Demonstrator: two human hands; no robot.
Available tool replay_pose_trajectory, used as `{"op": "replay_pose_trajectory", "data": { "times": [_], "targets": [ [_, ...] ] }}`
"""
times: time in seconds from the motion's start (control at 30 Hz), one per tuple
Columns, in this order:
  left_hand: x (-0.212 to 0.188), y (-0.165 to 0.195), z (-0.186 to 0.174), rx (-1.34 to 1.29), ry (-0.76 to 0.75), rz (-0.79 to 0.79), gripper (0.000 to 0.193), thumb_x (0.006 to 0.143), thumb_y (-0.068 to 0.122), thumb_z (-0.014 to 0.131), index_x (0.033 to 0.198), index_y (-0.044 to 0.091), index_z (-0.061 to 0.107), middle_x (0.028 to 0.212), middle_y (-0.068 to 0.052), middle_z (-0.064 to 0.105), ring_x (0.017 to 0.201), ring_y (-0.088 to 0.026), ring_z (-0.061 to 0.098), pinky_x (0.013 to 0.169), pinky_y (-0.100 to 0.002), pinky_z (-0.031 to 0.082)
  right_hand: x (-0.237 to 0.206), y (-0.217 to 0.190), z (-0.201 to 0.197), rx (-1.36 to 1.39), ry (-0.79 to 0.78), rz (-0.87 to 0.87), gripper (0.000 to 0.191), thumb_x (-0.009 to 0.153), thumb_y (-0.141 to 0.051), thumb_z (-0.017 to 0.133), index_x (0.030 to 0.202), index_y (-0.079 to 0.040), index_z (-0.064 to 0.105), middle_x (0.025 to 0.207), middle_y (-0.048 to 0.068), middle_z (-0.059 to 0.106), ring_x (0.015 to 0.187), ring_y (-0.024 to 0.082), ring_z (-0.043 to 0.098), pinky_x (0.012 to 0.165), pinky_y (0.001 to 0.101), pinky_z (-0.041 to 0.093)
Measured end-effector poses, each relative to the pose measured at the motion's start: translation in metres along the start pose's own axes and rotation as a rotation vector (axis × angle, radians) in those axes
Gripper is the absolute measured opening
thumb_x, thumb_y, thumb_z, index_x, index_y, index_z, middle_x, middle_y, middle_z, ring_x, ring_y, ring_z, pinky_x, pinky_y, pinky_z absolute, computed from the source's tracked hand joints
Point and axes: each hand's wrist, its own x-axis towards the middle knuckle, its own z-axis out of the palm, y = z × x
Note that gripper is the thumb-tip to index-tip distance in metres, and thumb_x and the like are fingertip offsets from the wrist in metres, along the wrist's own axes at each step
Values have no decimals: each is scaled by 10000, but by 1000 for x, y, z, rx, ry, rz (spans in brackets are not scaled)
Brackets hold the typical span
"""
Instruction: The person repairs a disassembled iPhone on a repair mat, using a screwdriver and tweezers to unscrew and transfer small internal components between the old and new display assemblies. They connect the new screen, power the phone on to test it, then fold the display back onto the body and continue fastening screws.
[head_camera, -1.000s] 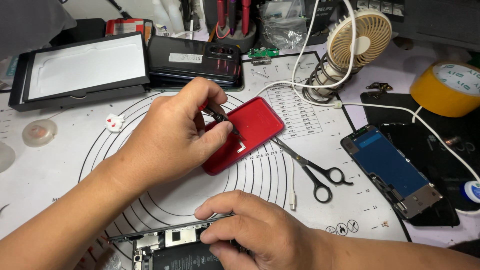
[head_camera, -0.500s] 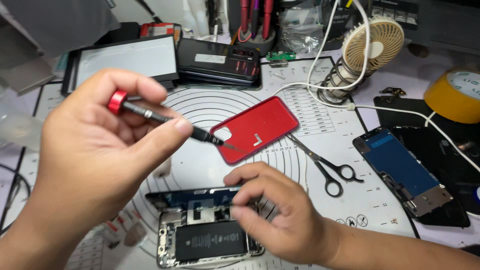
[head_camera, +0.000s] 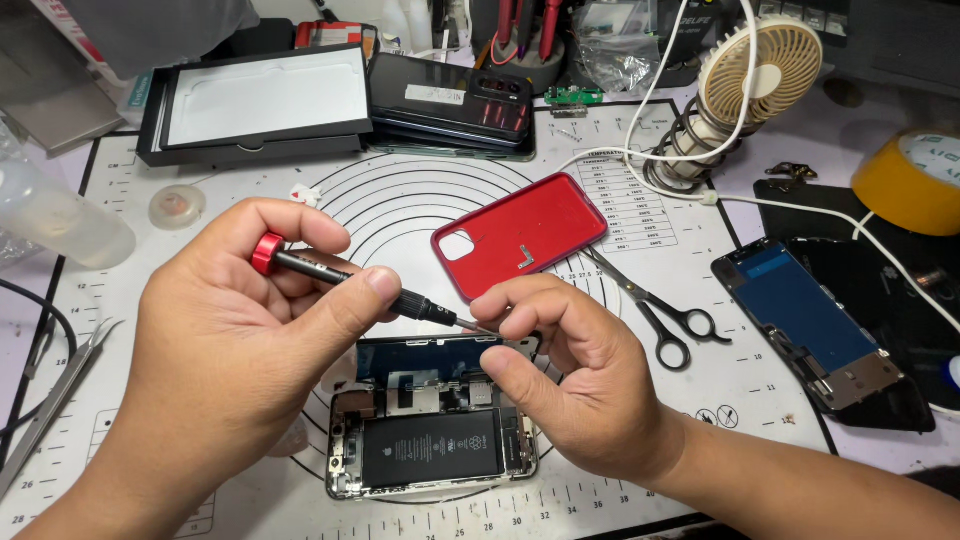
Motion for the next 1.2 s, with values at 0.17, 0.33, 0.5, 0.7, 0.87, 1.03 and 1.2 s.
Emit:
{"op": "replay_pose_trajectory", "data": {
  "times": [0.17, 0.33, 0.5, 0.7, 0.87, 1.03, 1.2],
  "targets": [
    [1, -2, 0, -19, -15, 5, 309, 904, 29, 748, 1152, -33, 575, 919, -117, 722, 814, -114, 744, 639, -204, 587, -1, 0, 0, -8, 9, 6, 138, 1033, 1, 638, 1149, -10, 565, 1294, 161, 620, 1189, 169, 614, 1066, 327, 532],
    [0, -2, 0, 50, -3, 18, 306, 908, 23, 756, 1153, -37, 583, 924, -114, 704, 777, -110, 718, 589, -204, 560, 0, 0, -1, -19, 14, -6, 111, 1033, 16, 633, 1127, -4, 578, 1275, 156, 630, 1171, 167, 622, 1050, 321, 534],
    [1, -1, 0, 46, -8, 31, 302, 906, 23, 755, 1146, -36, 582, 922, -107, 700, 775, -105, 717, 594, -200, 565, 0, 0, -1, -25, 14, -12, 109, 1029, 23, 632, 1122, 4, 579, 1279, 159, 627, 1187, 170, 619, 1058, 321, 531],
    [-1, -2, 0, 53, -8, 50, 304, 904, 17, 756, 1146, -33, 579, 919, -107, 706, 770, -99, 706, 587, -198, 557, 0, 1, -2, -14, 11, -16, 112, 1039, 12, 625, 1142, 14, 582, 1283, 164, 628, 1170, 166, 632, 1046, 318, 554],
    [-1, -1, 1, 17, -10, 48, 307, 908, 3, 758, 1151, -42, 576, 919, -124, 707, 773, -109, 701, 598, -210, 561, -1, 1, -2, -31, 15, -26, 119, 1037, 7, 633, 1145, 17, 585, 1284, 165, 631, 1179, 172, 640, 1044, 322, 565],
    [-2, 0, 2, -2, -24, 42, 312, 907, 10, 745, 1154, -38, 562, 928, -125, 710, 798, -113, 720, 630, -218, 593, -1, 1, -3, -51, 11, -45, 119, 1041, 5, 636, 1149, 17, 587, 1289, 165, 632, 1195, 176, 636, 1060, 322, 556],
    [-2, 1, 2, 14, -28, 60, 309, 906, 14, 745, 1149, -37, 561, 925, -119, 705, 798, -107, 717, 637, -215, 597, 0, 2, -3, -56, 14, -40, 118, 1035, 4, 643, 1142, 15, 594, 1281, 163, 636, 1177, 171, 642, 1047, 319, 561]
  ]
}}
